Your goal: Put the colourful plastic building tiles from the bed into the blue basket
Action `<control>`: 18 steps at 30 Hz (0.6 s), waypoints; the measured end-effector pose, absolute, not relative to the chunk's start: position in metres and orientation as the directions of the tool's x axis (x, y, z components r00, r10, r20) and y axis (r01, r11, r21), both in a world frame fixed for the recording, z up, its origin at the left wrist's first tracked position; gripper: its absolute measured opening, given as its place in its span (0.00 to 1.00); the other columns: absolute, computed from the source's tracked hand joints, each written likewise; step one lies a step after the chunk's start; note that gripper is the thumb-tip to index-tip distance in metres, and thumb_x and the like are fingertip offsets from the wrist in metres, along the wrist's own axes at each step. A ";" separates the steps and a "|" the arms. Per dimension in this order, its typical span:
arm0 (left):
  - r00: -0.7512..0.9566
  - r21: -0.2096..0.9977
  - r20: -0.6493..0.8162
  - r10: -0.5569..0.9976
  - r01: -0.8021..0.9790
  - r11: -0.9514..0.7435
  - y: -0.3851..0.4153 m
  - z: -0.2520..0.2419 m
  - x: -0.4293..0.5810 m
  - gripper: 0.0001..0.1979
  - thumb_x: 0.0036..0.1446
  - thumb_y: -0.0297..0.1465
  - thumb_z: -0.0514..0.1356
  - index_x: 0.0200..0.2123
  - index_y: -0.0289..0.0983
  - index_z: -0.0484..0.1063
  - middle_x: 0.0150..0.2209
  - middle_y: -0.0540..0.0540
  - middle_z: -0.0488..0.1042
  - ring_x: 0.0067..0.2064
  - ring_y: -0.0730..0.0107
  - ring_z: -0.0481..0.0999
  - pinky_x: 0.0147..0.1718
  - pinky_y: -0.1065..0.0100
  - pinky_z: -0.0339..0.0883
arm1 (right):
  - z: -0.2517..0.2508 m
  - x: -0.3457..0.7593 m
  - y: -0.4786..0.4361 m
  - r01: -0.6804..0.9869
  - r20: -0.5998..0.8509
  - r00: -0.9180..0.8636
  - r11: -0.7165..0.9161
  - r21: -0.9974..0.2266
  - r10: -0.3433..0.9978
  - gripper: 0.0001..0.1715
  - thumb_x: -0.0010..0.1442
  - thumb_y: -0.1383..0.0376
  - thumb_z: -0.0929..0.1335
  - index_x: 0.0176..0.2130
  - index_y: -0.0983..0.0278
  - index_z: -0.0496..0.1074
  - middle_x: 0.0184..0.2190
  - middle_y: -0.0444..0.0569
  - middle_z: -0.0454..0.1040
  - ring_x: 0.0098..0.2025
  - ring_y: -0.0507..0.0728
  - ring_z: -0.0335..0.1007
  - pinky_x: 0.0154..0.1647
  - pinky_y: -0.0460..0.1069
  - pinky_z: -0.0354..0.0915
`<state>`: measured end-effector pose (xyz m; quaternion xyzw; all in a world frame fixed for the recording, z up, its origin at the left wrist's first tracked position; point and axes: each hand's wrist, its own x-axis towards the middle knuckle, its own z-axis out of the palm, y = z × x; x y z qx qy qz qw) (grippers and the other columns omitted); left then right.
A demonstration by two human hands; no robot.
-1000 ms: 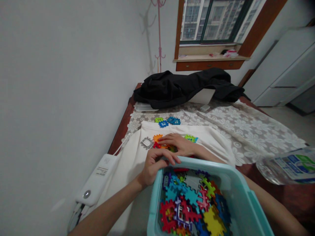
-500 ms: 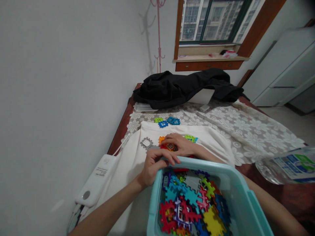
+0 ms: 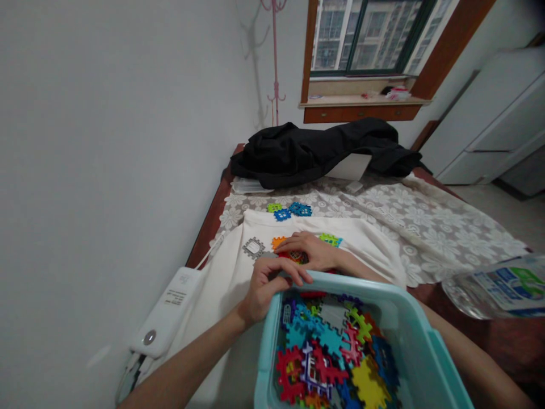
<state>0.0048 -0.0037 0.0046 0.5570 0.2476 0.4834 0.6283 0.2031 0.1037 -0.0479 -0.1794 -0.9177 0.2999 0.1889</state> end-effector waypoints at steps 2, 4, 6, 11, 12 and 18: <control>0.412 0.940 0.229 0.882 -0.331 -0.089 -0.004 0.004 0.004 0.10 0.50 0.21 0.62 0.29 0.35 0.84 0.36 0.44 0.87 0.39 0.63 0.83 0.44 0.68 0.71 | -0.048 0.203 0.104 0.220 0.246 -0.855 0.749 -0.625 0.456 0.31 0.62 0.45 0.72 0.56 0.59 0.78 0.55 0.54 0.80 0.54 0.65 0.74 0.56 0.59 0.66; 0.415 0.938 0.231 0.880 -0.334 -0.089 -0.004 0.003 0.004 0.10 0.50 0.21 0.62 0.29 0.35 0.84 0.36 0.44 0.87 0.40 0.63 0.83 0.45 0.68 0.72 | -0.049 0.204 0.103 0.224 0.246 -0.851 0.744 -0.630 0.464 0.30 0.62 0.45 0.73 0.55 0.59 0.78 0.54 0.53 0.80 0.52 0.65 0.75 0.55 0.59 0.67; 0.419 0.937 0.231 0.878 -0.340 -0.085 -0.004 0.001 0.003 0.09 0.51 0.22 0.62 0.30 0.35 0.84 0.37 0.44 0.87 0.40 0.64 0.83 0.45 0.68 0.72 | -0.050 0.205 0.103 0.234 0.241 -0.846 0.736 -0.635 0.476 0.30 0.61 0.45 0.73 0.55 0.59 0.78 0.52 0.52 0.80 0.51 0.64 0.75 0.54 0.58 0.67; 0.427 0.931 0.239 0.872 -0.357 -0.080 -0.002 0.000 0.004 0.10 0.51 0.21 0.62 0.30 0.35 0.84 0.37 0.44 0.87 0.40 0.63 0.83 0.45 0.68 0.72 | -0.052 0.205 0.102 0.272 0.232 -0.827 0.726 -0.632 0.512 0.32 0.60 0.46 0.74 0.56 0.60 0.77 0.52 0.53 0.80 0.50 0.64 0.75 0.53 0.58 0.67; 0.426 0.931 0.240 0.872 -0.355 -0.083 -0.002 0.001 0.004 0.10 0.51 0.21 0.62 0.30 0.35 0.84 0.37 0.44 0.87 0.41 0.63 0.83 0.45 0.68 0.72 | -0.053 0.205 0.102 0.275 0.232 -0.827 0.730 -0.625 0.511 0.32 0.60 0.46 0.74 0.57 0.60 0.76 0.52 0.53 0.79 0.49 0.64 0.75 0.53 0.58 0.67; 0.423 0.936 0.231 0.876 -0.342 -0.081 -0.004 0.003 0.004 0.10 0.50 0.21 0.62 0.30 0.36 0.84 0.36 0.45 0.87 0.41 0.64 0.83 0.45 0.69 0.72 | -0.054 0.205 0.102 0.322 0.206 -0.832 0.750 -0.578 0.516 0.35 0.61 0.45 0.73 0.60 0.60 0.75 0.53 0.55 0.78 0.49 0.64 0.74 0.52 0.59 0.67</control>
